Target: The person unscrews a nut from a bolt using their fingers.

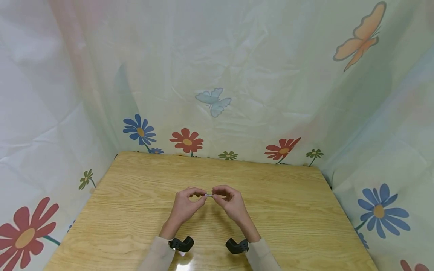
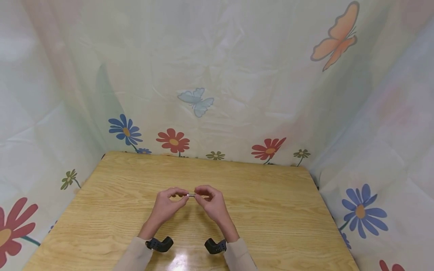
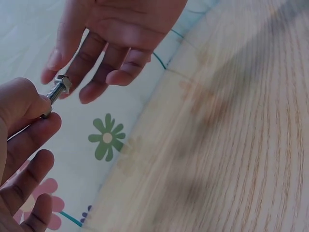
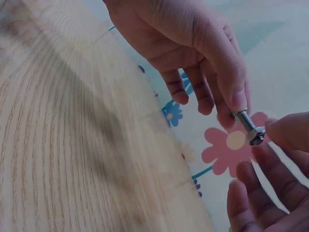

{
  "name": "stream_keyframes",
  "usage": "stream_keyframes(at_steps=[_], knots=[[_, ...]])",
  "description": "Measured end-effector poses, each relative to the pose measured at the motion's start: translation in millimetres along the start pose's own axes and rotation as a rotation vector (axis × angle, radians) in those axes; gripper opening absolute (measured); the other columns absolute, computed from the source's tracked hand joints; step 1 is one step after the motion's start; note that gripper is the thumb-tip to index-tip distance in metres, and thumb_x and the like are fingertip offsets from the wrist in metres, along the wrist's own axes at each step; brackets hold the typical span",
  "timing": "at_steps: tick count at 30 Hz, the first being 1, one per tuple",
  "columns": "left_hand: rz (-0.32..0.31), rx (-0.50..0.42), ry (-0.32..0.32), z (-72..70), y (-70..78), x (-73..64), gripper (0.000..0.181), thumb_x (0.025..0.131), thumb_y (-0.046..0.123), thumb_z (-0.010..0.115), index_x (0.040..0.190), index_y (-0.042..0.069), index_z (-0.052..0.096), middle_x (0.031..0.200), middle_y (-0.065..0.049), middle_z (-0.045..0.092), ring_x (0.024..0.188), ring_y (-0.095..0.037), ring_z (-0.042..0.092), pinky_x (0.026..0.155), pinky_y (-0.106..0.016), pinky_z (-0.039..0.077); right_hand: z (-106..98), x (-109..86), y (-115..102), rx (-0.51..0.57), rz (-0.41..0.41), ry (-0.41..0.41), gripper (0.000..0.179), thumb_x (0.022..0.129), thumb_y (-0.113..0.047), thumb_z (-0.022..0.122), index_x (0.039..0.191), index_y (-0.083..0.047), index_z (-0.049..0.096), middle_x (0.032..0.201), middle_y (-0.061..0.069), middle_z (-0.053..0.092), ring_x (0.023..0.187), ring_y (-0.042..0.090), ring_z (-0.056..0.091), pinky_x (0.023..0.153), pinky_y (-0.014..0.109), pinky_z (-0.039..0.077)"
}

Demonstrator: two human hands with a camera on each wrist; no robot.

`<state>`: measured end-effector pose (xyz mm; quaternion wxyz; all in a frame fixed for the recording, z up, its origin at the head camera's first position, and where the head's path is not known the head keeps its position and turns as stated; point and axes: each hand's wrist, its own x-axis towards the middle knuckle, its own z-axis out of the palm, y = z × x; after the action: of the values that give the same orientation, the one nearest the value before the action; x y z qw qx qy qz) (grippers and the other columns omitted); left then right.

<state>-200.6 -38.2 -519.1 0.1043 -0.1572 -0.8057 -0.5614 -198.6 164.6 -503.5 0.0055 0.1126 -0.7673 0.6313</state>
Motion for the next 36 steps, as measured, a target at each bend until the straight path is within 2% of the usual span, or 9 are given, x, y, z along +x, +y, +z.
stream_keyframes(at_steps=[4,10,13,18,24,29,36], knots=[[0.021,0.003,0.016,0.5,-0.7,0.5,0.009,0.091,0.017,0.079,0.097,0.023,0.081,0.096,0.009,0.077,0.094,-0.034,0.070,0.088,-0.059,0.052,1.5,0.3,2.1,-0.015,0.048,0.030,0.018,0.100,-0.014,0.069,0.115,-0.006,0.074,0.109,0.013,0.074,0.097,0.020,0.069,0.081,0.031,0.059],[0.052,0.009,0.037,0.2,1.9,0.9,0.009,0.091,0.017,0.079,0.099,0.017,0.081,0.095,0.006,0.077,0.093,-0.030,0.070,0.087,-0.059,0.052,3.0,-0.6,4.5,-0.032,0.096,0.040,0.021,0.102,-0.023,0.066,0.106,-0.006,0.077,0.099,0.012,0.076,0.091,0.025,0.069,0.081,0.046,0.059],[0.057,0.017,0.039,0.3,2.6,0.6,0.009,0.090,0.017,0.080,0.099,0.017,0.081,0.095,0.006,0.078,0.092,-0.026,0.070,0.086,-0.059,0.052,2.8,-0.8,6.2,-0.035,0.106,0.024,0.024,0.103,-0.025,0.065,0.103,-0.004,0.078,0.095,0.011,0.077,0.091,0.022,0.070,0.080,0.042,0.059],[0.032,0.003,0.027,0.8,1.7,0.4,0.009,0.090,0.016,0.080,0.098,0.020,0.081,0.095,0.008,0.077,0.094,-0.029,0.069,0.089,-0.061,0.051,2.7,-1.1,9.4,-0.045,0.108,0.009,0.028,0.102,-0.026,0.066,0.104,0.000,0.077,0.094,0.011,0.077,0.090,0.021,0.072,0.076,0.032,0.058],[0.017,0.008,0.013,0.4,-0.1,1.4,0.009,0.090,0.016,0.080,0.099,0.017,0.082,0.094,0.010,0.076,0.093,-0.030,0.069,0.090,-0.060,0.051,2.3,-0.9,6.8,-0.047,0.097,0.007,0.021,0.101,-0.022,0.068,0.105,-0.004,0.078,0.098,0.012,0.077,0.093,0.027,0.071,0.078,0.031,0.058],[0.014,0.023,0.006,-0.2,-0.7,1.5,0.009,0.090,0.016,0.080,0.099,0.018,0.082,0.094,0.011,0.076,0.093,-0.028,0.069,0.088,-0.059,0.052,3.1,-0.8,4.0,-0.059,0.098,0.016,0.015,0.099,-0.016,0.070,0.107,-0.006,0.078,0.101,0.013,0.077,0.091,0.024,0.071,0.076,0.028,0.057],[0.006,0.023,-0.003,-2.2,-0.6,0.8,0.009,0.091,0.016,0.079,0.100,0.016,0.082,0.094,0.009,0.076,0.093,-0.030,0.069,0.089,-0.059,0.052,3.1,-1.0,1.4,-0.043,0.077,-0.002,0.017,0.096,-0.010,0.073,0.111,-0.002,0.075,0.106,0.012,0.076,0.096,0.019,0.071,0.078,0.023,0.057]])
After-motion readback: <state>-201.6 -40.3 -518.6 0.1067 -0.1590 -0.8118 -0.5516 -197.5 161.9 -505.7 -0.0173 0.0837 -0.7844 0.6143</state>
